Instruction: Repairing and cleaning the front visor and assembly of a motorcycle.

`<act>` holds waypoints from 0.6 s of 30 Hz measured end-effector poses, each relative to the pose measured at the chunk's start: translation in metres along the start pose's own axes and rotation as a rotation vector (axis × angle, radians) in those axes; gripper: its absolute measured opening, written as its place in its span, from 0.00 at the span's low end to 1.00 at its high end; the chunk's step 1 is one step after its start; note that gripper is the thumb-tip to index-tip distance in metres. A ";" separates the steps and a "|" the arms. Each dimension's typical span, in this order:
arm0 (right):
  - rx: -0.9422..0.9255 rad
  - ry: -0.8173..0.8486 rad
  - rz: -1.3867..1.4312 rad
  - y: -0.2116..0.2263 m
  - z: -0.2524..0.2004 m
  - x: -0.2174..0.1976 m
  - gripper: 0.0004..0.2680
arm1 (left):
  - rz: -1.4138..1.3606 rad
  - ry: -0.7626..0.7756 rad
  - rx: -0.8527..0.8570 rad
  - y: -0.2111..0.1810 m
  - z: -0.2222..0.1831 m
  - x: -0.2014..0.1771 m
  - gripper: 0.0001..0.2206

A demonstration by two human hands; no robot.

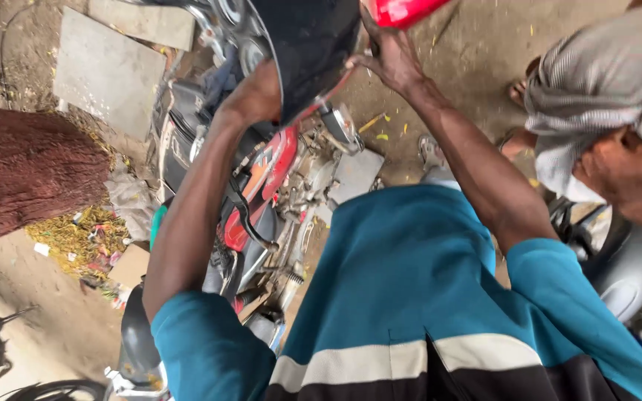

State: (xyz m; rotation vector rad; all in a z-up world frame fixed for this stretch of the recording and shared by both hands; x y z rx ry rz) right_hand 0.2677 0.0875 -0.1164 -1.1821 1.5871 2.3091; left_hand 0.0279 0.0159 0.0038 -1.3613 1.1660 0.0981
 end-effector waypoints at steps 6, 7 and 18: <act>-0.018 0.028 0.009 0.005 -0.003 -0.002 0.37 | 0.183 0.026 -0.277 0.013 -0.029 -0.032 0.11; -0.024 -0.015 0.045 0.007 0.002 -0.002 0.35 | 0.194 -0.028 -0.280 0.013 -0.039 -0.041 0.11; 0.013 -0.076 -0.053 -0.024 0.005 0.004 0.29 | -0.802 -0.556 -0.003 0.051 -0.062 0.049 0.12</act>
Point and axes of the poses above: each hand's wrist, its own z-axis towards the middle knuckle, its own x-axis out of the palm, y = z × x, the point moved 5 cm from there along z, towards the middle knuckle, and after that the axes turned 8 degrees about y, right-handed, at the moved point
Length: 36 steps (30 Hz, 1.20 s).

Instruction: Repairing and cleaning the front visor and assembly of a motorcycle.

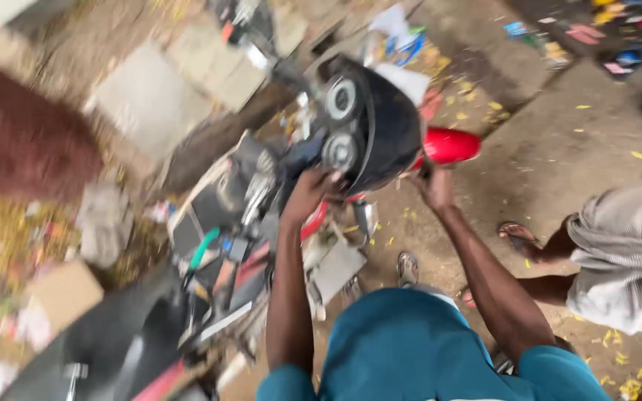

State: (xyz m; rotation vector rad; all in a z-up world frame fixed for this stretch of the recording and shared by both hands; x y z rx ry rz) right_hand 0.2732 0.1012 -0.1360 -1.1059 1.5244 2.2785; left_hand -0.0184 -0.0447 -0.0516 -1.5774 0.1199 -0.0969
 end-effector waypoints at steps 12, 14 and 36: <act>0.256 0.150 -0.010 0.038 -0.004 -0.018 0.38 | -0.144 -0.096 -0.103 -0.006 -0.008 0.029 0.09; 0.274 0.176 -0.019 0.013 -0.002 -0.008 0.37 | -0.111 -0.142 -0.128 0.005 -0.001 0.027 0.09; 0.097 0.171 -0.009 0.024 0.002 -0.018 0.36 | 0.330 -0.623 0.240 0.022 0.023 0.196 0.11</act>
Point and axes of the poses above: each hand's wrist, its own z-axis towards the middle knuckle, its own x-axis out of the palm, y = z × x, the point moved 5 cm from there along z, towards the middle knuckle, and after that the axes turned 8 degrees about y, right-handed, at the moved point
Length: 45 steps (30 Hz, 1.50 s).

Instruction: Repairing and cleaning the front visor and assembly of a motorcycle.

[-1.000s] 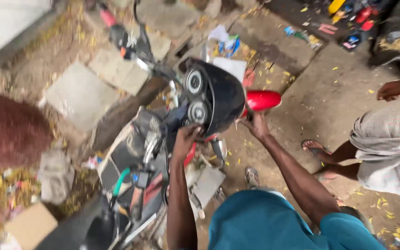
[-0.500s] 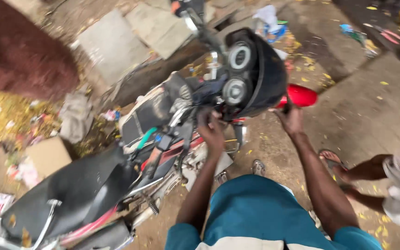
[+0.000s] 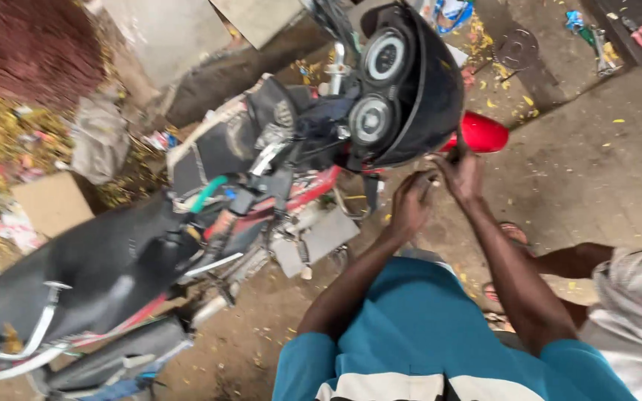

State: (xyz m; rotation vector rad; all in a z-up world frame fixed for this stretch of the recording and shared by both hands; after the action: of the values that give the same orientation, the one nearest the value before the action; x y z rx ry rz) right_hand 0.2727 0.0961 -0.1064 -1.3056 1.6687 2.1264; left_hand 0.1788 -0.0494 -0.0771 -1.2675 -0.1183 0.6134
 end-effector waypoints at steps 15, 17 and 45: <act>0.400 0.429 1.284 -0.042 0.021 -0.051 0.16 | -0.037 -0.390 -0.200 0.017 0.011 0.038 0.10; 0.433 0.541 1.383 -0.056 0.027 -0.052 0.17 | -0.020 -0.419 -0.214 0.013 0.016 0.036 0.10; -1.152 0.385 -0.309 0.103 0.012 -0.071 0.08 | -0.155 -0.502 -0.290 0.065 0.004 0.059 0.09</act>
State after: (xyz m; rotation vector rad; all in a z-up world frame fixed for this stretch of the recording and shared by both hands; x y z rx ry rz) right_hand 0.2500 0.0952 0.0169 -2.1163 0.0638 2.7791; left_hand 0.2025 -0.0061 -0.1497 -1.3419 -0.7370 0.7885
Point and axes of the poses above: each hand's wrist, its own z-axis towards the middle knuckle, its own x-axis out of the palm, y = z × x, the point moved 5 cm from there along z, towards the middle knuckle, and after that the axes turned 8 degrees about y, right-handed, at the moved point
